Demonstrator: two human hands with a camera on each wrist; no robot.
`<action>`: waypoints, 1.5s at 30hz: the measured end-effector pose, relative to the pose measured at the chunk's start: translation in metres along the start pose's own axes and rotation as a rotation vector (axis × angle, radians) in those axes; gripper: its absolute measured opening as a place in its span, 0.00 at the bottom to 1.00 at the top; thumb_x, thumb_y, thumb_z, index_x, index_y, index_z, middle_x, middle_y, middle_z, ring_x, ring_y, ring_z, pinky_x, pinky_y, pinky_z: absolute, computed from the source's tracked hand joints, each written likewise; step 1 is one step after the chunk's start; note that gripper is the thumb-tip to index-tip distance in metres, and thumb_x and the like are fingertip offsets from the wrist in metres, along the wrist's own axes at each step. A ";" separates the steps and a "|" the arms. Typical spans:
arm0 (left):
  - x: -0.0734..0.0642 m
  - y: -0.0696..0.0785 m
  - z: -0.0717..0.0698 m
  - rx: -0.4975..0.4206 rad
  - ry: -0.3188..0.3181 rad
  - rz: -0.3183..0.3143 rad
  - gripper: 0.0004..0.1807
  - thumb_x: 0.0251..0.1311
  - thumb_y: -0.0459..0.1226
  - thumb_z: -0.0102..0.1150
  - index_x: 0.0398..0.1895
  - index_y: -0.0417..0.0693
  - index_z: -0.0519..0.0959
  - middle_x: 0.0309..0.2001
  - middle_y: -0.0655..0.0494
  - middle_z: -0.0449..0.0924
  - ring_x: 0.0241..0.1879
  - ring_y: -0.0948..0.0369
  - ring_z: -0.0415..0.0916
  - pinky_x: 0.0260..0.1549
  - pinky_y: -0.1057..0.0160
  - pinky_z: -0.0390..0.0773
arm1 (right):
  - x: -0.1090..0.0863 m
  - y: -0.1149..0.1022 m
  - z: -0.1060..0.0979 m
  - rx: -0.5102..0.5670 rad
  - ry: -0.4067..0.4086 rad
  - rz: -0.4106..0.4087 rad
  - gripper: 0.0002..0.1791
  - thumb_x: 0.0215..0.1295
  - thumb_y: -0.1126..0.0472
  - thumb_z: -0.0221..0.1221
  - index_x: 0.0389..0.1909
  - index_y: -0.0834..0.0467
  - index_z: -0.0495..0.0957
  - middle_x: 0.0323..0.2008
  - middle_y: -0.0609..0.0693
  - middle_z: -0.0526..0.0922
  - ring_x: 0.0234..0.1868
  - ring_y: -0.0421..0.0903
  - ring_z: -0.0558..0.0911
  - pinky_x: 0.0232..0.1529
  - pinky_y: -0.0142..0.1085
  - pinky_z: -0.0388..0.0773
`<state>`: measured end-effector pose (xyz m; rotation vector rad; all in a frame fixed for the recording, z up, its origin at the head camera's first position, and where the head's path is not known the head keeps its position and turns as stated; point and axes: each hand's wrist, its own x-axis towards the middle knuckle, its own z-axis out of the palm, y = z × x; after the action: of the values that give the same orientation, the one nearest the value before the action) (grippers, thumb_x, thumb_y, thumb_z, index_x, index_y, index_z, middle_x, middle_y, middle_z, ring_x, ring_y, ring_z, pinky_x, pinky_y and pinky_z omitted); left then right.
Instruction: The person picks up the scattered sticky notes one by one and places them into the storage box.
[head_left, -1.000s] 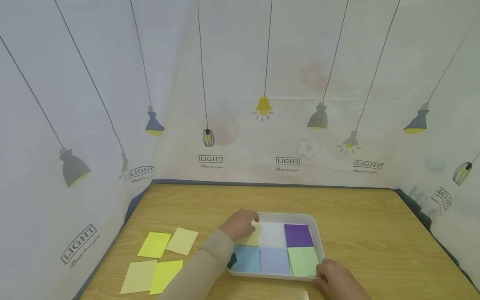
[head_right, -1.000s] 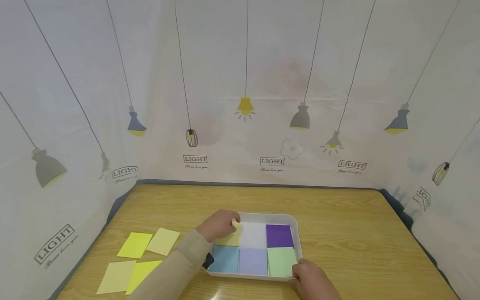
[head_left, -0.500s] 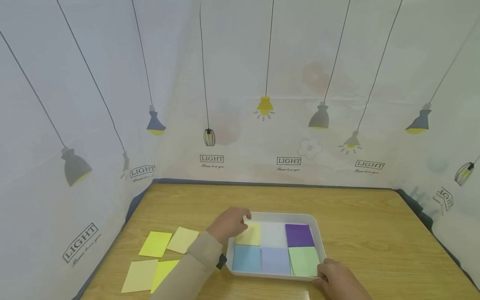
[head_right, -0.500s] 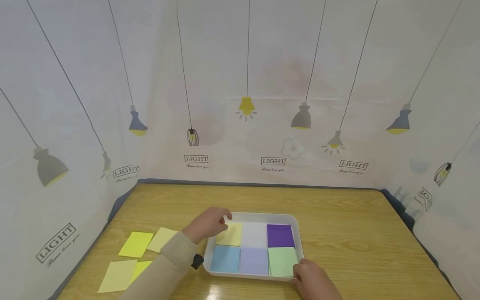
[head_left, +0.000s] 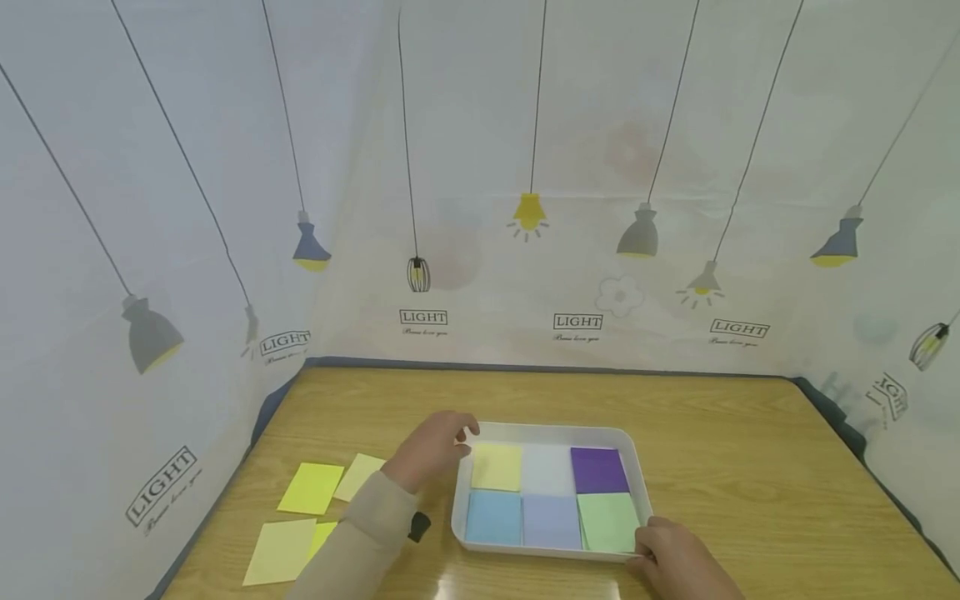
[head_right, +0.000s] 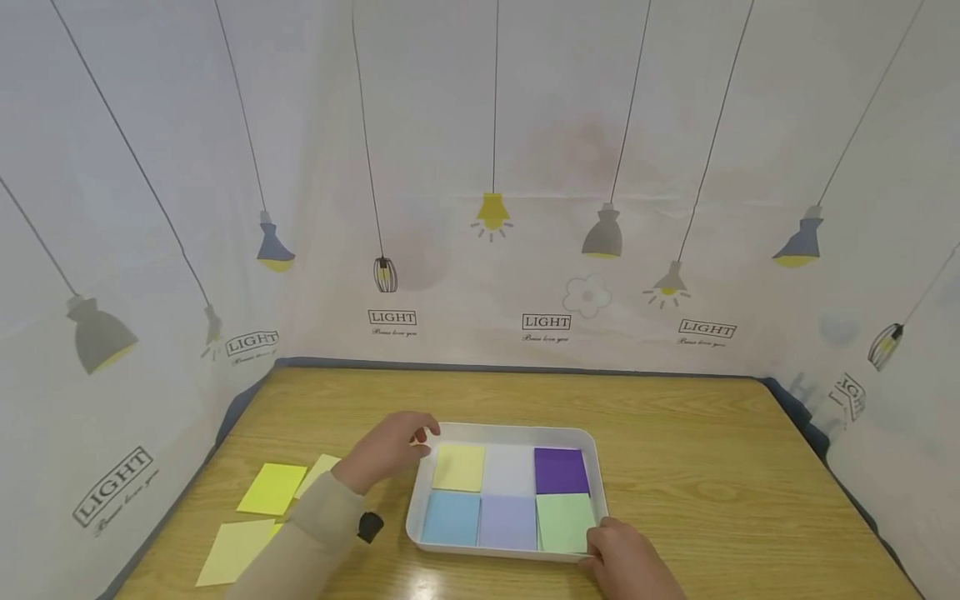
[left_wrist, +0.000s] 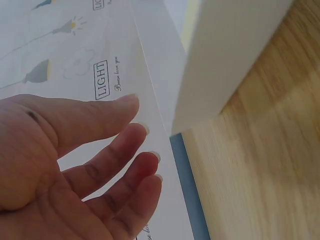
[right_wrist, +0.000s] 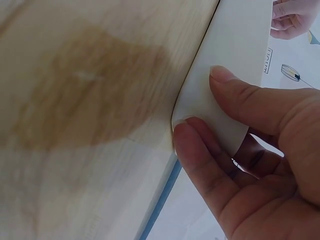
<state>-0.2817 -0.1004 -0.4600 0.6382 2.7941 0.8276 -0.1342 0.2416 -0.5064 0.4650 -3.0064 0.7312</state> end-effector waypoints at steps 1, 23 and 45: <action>-0.001 -0.002 0.000 0.010 0.005 0.001 0.14 0.65 0.30 0.61 0.52 0.45 0.81 0.45 0.48 0.81 0.43 0.55 0.76 0.43 0.54 0.78 | 0.000 0.000 0.000 0.003 0.001 0.004 0.17 0.56 0.59 0.70 0.17 0.49 0.71 0.22 0.39 0.65 0.24 0.31 0.60 0.25 0.28 0.63; -0.021 -0.043 -0.014 0.135 -0.014 -0.122 0.10 0.60 0.29 0.65 0.44 0.46 0.82 0.39 0.51 0.80 0.40 0.56 0.75 0.42 0.51 0.78 | 0.000 -0.003 -0.003 0.027 -0.028 0.056 0.15 0.56 0.60 0.70 0.19 0.49 0.72 0.23 0.40 0.67 0.24 0.32 0.63 0.26 0.28 0.65; -0.044 -0.095 -0.031 0.251 -0.019 -0.171 0.14 0.52 0.32 0.73 0.40 0.50 0.80 0.43 0.49 0.79 0.42 0.55 0.75 0.43 0.48 0.79 | -0.001 0.000 -0.001 0.008 -0.009 0.017 0.16 0.56 0.59 0.71 0.18 0.49 0.72 0.23 0.39 0.67 0.24 0.31 0.62 0.26 0.28 0.64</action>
<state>-0.2842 -0.2067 -0.4847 0.4297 2.9090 0.4415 -0.1332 0.2422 -0.5054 0.4447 -3.0205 0.7449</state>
